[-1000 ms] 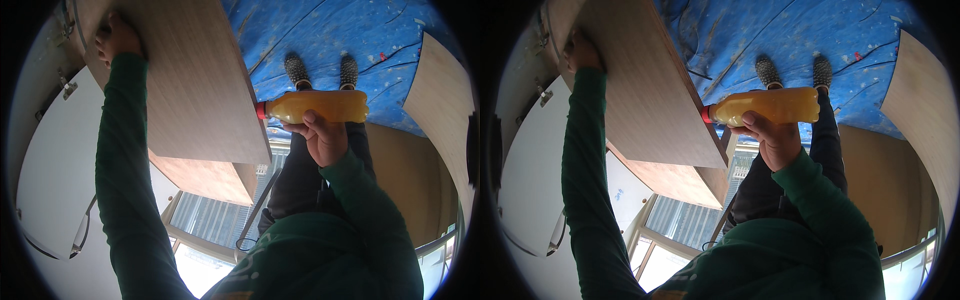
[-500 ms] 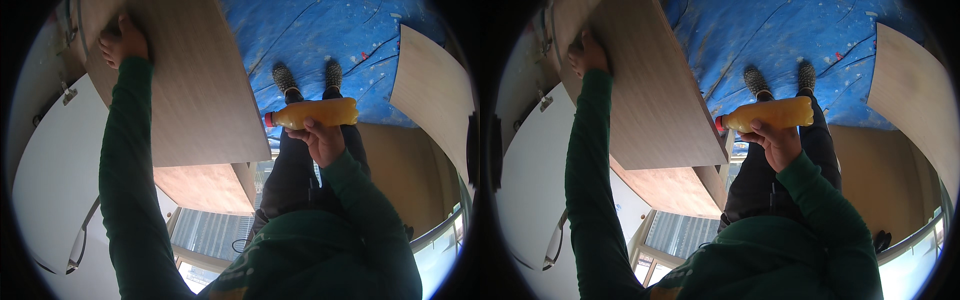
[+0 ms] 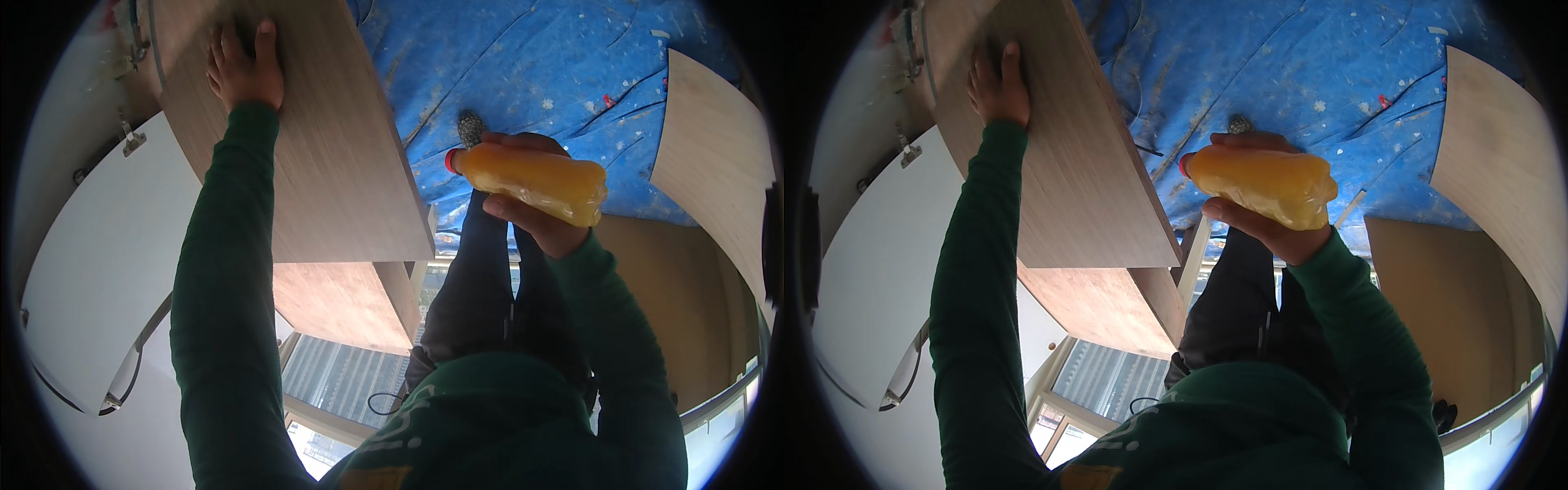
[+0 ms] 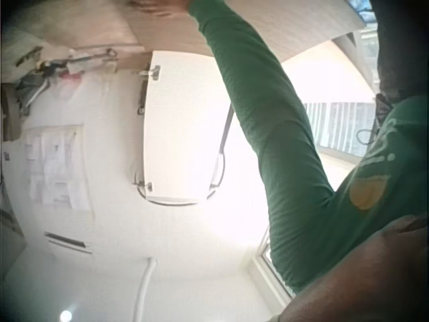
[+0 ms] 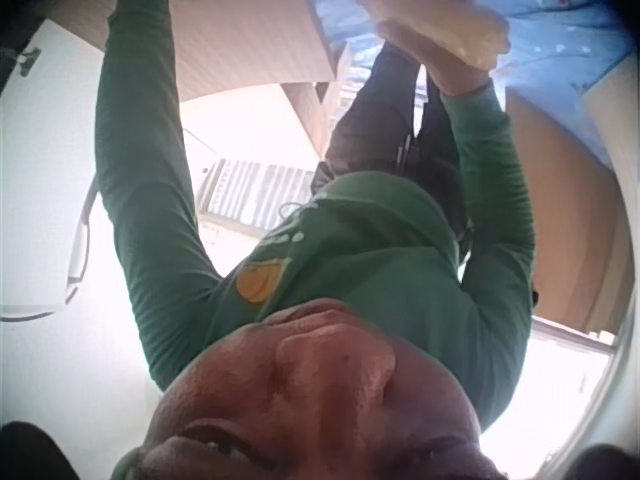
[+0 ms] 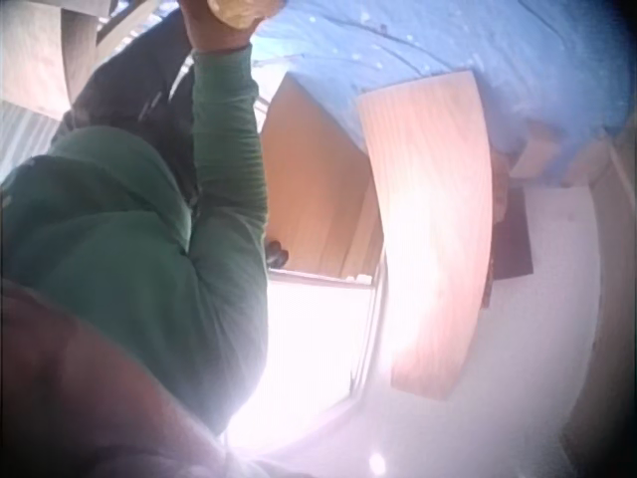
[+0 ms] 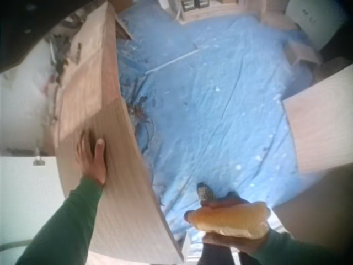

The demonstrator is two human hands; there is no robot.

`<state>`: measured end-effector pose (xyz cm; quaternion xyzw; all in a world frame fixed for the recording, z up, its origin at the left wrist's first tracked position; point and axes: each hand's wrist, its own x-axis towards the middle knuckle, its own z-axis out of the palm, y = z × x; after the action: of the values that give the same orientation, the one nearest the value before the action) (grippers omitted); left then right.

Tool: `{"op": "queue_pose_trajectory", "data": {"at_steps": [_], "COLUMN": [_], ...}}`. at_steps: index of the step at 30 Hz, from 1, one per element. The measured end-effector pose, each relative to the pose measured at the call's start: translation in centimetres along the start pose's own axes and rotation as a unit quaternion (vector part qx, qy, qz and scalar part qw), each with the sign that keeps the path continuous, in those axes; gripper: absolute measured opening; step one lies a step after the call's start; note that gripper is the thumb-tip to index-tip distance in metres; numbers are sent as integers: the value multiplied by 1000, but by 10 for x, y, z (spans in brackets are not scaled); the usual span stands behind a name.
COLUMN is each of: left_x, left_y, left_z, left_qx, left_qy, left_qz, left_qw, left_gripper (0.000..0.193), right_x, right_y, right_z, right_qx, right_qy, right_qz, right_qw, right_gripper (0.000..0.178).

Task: The person applies glue to the edge of a wooden board, then positions and aligns several white cabinet doors and wooden panels against a wall. They handle the pieces one at a time, checking fit and orientation.

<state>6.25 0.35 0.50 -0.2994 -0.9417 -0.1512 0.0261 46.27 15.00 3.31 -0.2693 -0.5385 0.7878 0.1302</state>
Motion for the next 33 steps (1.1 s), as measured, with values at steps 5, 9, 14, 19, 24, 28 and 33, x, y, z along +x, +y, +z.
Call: {"op": "queue_pose_trajectory", "data": {"at_steps": [5, 9, 14, 19, 24, 28, 33], "left_x": [1, 1, 5, 7, 6, -2, -2], "left_y": [-6, -4, -14, -21, -18, 21, 9], "left_z": [1, 1, 5, 8, 3, -6, -5], "left_qx": [-4, 4, 2, 10, -3, -65, -24], "left_qy": [6, 18, 30, 30, 29, -65, -42], "left_qz": [13, 16, 23, 24, 36, -77, -52], "left_qw": [1000, 1000, 999, 999, 999, 993, 997], "left_gripper": [90, 87, 84, 84, 84, 88, 87], "right_x": [5, 4, 3, -3, -1, -7, -1], "right_y": [0, 9, 19, 21, 21, 22, 30], "right_z": [-7, -7, 9, 14, 14, 21, 27], "right_qx": [180, 289, 125, -91, -219, -78, 197], "right_qy": [23, 1, 5, -47, -50, -1, 55], "right_qz": [99, 119, 64, -21, -83, 29, 153], "right_qw": [978, 950, 990, 995, 971, 997, 967], "right_gripper": [73, 74, 66, 65, 64, 66, 47]}}
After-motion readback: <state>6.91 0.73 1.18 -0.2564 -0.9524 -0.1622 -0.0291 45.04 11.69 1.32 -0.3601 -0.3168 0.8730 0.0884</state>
